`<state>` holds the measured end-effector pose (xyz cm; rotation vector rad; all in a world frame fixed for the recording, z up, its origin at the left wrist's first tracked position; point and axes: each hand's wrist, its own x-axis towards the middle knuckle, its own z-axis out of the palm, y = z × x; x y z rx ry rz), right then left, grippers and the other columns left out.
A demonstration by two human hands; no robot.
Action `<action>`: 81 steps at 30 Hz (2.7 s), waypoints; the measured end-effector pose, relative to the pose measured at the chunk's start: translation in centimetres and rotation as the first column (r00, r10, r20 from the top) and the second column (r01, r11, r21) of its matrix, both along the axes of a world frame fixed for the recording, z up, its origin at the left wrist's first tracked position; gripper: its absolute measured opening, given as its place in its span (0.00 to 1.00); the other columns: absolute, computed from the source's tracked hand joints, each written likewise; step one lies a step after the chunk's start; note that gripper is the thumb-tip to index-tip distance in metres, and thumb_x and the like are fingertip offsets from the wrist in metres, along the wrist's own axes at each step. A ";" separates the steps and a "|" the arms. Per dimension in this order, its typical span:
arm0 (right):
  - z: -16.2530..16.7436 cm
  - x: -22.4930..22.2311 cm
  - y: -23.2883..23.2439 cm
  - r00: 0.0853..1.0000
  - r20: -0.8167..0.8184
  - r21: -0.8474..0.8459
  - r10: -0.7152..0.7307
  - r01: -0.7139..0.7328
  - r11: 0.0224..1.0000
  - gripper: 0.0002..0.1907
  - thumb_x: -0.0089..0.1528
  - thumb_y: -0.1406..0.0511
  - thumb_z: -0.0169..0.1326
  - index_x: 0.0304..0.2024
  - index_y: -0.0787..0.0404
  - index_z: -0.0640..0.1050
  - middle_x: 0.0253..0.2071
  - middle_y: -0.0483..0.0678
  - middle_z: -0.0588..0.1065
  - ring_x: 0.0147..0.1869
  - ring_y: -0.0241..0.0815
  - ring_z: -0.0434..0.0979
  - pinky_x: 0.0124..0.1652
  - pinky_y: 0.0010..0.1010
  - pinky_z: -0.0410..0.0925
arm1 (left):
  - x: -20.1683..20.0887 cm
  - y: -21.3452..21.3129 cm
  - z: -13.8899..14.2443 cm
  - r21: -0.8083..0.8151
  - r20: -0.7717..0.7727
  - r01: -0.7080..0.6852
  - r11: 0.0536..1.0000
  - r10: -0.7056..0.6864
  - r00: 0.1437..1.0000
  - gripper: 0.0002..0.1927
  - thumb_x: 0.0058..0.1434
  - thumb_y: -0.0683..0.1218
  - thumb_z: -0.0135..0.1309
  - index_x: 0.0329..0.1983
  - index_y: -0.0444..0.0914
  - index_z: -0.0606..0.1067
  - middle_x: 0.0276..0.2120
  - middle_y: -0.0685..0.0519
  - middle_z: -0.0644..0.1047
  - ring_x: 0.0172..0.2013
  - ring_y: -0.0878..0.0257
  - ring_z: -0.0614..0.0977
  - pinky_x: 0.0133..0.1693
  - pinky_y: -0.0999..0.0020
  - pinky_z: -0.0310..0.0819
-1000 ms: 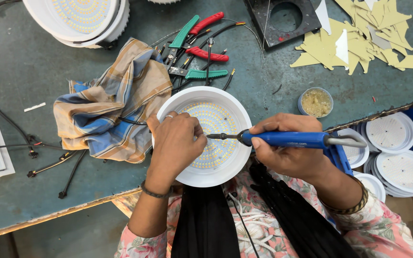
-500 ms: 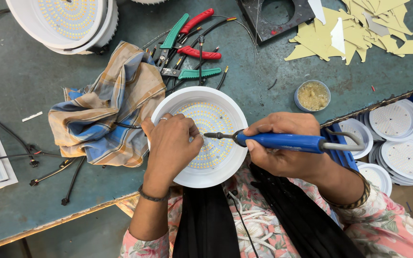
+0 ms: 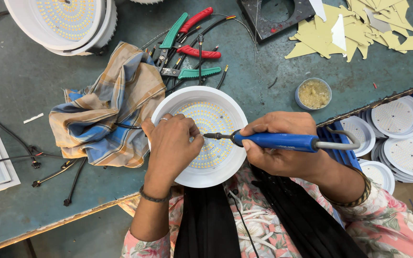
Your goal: The person solders wires to a circular LED module using a soldering iron and solder paste. They repeatedly apply paste, heat the connection, and wipe the area with a cloth. The person handles the LED module, wires, and tools throughout the clip.
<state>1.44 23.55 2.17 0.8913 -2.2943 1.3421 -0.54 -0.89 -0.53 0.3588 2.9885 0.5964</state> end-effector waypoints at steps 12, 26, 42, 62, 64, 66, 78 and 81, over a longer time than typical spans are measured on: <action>1.2 -0.3 -0.6 0.999 0.047 0.045 0.017 -0.019 0.999 0.08 0.57 0.68 0.64 0.35 0.64 0.78 0.35 0.48 0.82 0.35 0.42 0.85 0.36 0.30 0.76 | 0.1 0.1 -0.4 -0.013 -0.056 0.012 1.000 -0.013 0.998 0.05 0.47 0.46 0.60 0.18 0.41 0.80 0.26 0.52 0.80 0.36 0.51 0.79 0.49 0.41 0.54; 2.5 -0.1 0.7 0.999 0.020 0.069 -0.044 0.043 0.997 0.08 0.57 0.68 0.64 0.34 0.65 0.77 0.35 0.50 0.82 0.34 0.42 0.84 0.35 0.30 0.75 | -0.1 -0.2 0.1 0.011 -0.023 0.003 1.000 -0.003 1.000 0.06 0.47 0.46 0.60 0.19 0.40 0.79 0.27 0.52 0.80 0.36 0.51 0.79 0.46 0.45 0.54; -2.8 2.0 1.4 0.959 0.259 -0.442 -0.114 0.223 0.869 0.13 0.71 0.65 0.59 0.53 0.68 0.76 0.46 0.56 0.79 0.41 0.41 0.84 0.37 0.28 0.77 | -0.3 -0.6 -0.7 0.099 -0.015 -0.008 0.995 0.009 1.000 0.05 0.48 0.44 0.59 0.28 0.41 0.80 0.27 0.52 0.81 0.36 0.51 0.81 0.47 0.45 0.54; -8.5 1.2 -3.7 0.982 0.183 -0.312 0.054 0.006 0.950 0.33 0.58 0.83 0.42 0.63 0.58 0.58 0.70 0.62 0.68 0.77 0.52 0.65 0.73 0.37 0.60 | 5.0 -0.2 -0.3 0.106 -0.139 -0.093 0.990 0.107 0.984 0.11 0.56 0.43 0.59 0.43 0.43 0.77 0.35 0.52 0.76 0.41 0.53 0.79 0.44 0.48 0.58; -8.3 1.5 -3.6 0.992 0.124 -0.231 0.007 0.022 0.973 0.33 0.56 0.83 0.42 0.61 0.57 0.59 0.67 0.61 0.71 0.76 0.53 0.66 0.73 0.40 0.58 | 5.2 0.2 -0.1 0.078 -0.155 -0.099 0.992 0.111 0.982 0.12 0.54 0.43 0.60 0.43 0.44 0.78 0.35 0.53 0.76 0.41 0.54 0.79 0.45 0.49 0.57; -8.1 1.7 -3.5 0.996 0.086 -0.173 -0.024 0.039 0.984 0.32 0.55 0.82 0.43 0.60 0.57 0.59 0.66 0.61 0.72 0.74 0.53 0.67 0.74 0.43 0.57 | 5.2 0.4 0.1 0.066 -0.198 -0.095 0.993 0.106 0.975 0.13 0.53 0.44 0.62 0.43 0.45 0.79 0.35 0.53 0.76 0.42 0.54 0.78 0.46 0.48 0.56; -8.1 1.9 -3.6 0.996 0.079 -0.138 -0.046 0.057 0.989 0.31 0.55 0.81 0.43 0.59 0.57 0.59 0.65 0.61 0.74 0.68 0.51 0.71 0.72 0.44 0.57 | 3.7 -0.2 0.3 0.013 -0.371 0.033 0.999 -0.026 0.928 0.04 0.56 0.45 0.61 0.34 0.46 0.84 0.32 0.56 0.77 0.41 0.57 0.78 0.56 0.43 0.55; -8.2 1.8 -3.5 0.997 0.059 -0.114 -0.054 0.061 0.992 0.31 0.55 0.81 0.43 0.59 0.57 0.59 0.64 0.61 0.74 0.67 0.50 0.72 0.72 0.44 0.56 | 3.6 -0.4 0.1 0.021 -0.363 0.053 0.998 -0.042 0.931 0.04 0.56 0.44 0.60 0.33 0.45 0.83 0.32 0.57 0.77 0.40 0.57 0.78 0.54 0.45 0.56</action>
